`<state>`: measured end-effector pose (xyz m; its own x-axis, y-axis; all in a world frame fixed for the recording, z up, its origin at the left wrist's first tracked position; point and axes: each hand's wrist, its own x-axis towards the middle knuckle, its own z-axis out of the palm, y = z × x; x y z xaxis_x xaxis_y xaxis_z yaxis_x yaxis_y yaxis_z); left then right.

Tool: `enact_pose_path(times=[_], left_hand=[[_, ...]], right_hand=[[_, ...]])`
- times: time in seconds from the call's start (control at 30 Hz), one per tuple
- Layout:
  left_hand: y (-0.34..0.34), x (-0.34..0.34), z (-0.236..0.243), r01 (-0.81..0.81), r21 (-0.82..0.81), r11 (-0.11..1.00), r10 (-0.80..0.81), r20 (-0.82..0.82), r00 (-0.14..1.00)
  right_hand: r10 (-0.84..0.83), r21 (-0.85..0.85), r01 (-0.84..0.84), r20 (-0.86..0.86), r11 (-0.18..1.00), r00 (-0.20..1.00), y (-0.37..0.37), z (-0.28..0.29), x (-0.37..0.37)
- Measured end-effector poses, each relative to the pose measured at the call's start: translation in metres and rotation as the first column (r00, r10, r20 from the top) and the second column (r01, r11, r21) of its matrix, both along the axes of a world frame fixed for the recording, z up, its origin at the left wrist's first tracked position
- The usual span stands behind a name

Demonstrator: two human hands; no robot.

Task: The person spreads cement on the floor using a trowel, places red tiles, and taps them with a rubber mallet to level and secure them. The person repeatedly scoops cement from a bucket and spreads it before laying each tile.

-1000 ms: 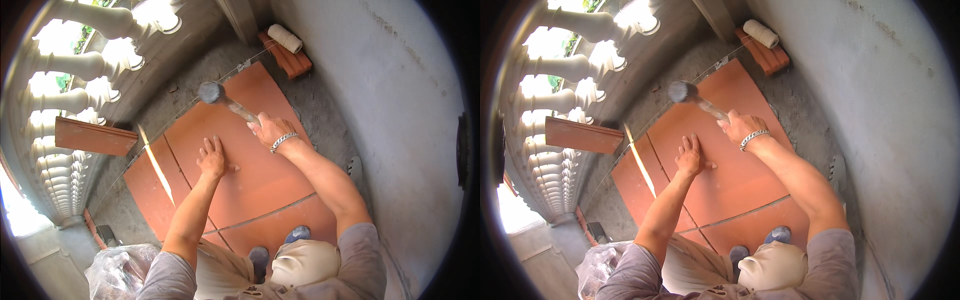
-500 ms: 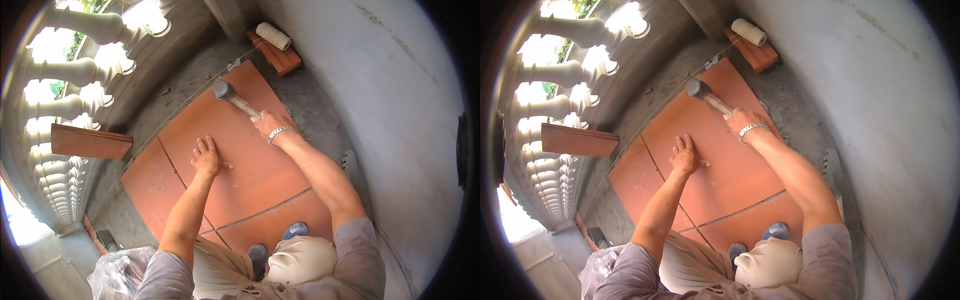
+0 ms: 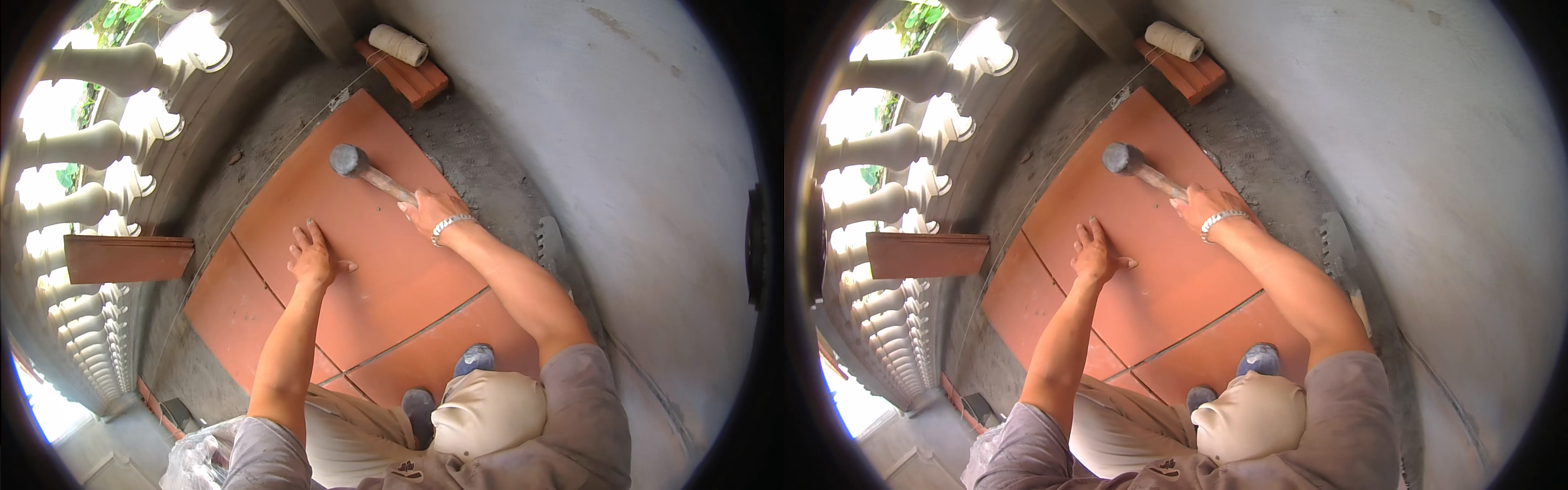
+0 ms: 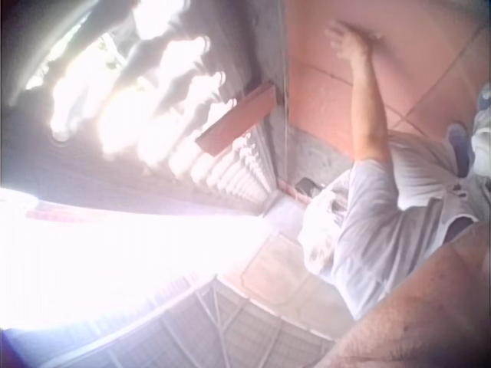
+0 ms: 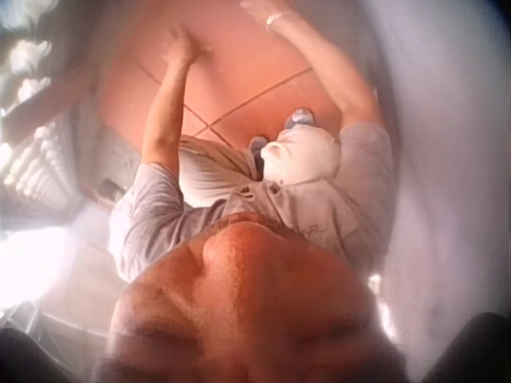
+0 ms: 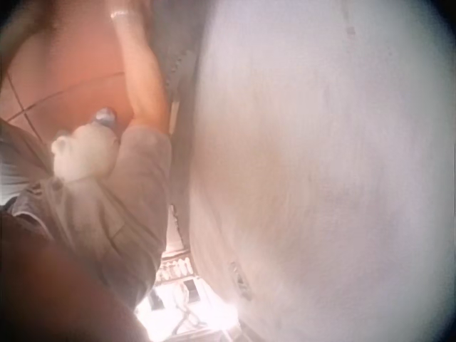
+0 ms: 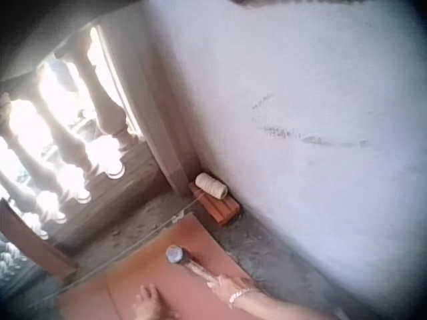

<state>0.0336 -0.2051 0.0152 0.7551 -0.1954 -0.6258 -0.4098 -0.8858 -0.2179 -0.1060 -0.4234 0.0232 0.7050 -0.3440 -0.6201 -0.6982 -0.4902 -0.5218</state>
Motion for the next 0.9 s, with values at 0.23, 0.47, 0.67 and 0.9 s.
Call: enact_pose_path(times=[0.23,0.47,0.67,0.9], left_hand=[[0.001,-0.001,-0.002,0.018,-0.009,1.000,-0.017,0.021,1.000],[0.005,0.000,-0.005,0.032,-0.039,0.999,-0.031,0.036,0.999],[0.010,0.001,-0.011,0.075,-0.103,0.992,-0.071,0.040,0.997],[0.017,0.003,-0.014,0.149,-0.071,0.986,-0.146,0.046,0.988]], right_hand=[[-0.064,-0.030,0.067,0.080,0.997,0.995,0.009,-0.004,-0.027],[-0.065,-0.041,0.063,-0.031,0.997,0.997,0.014,-0.010,-0.056],[-0.081,-0.035,0.102,0.383,0.994,0.920,0.061,-0.003,-0.121],[-0.148,-0.053,0.152,0.070,0.987,0.987,0.090,-0.029,-0.174]])
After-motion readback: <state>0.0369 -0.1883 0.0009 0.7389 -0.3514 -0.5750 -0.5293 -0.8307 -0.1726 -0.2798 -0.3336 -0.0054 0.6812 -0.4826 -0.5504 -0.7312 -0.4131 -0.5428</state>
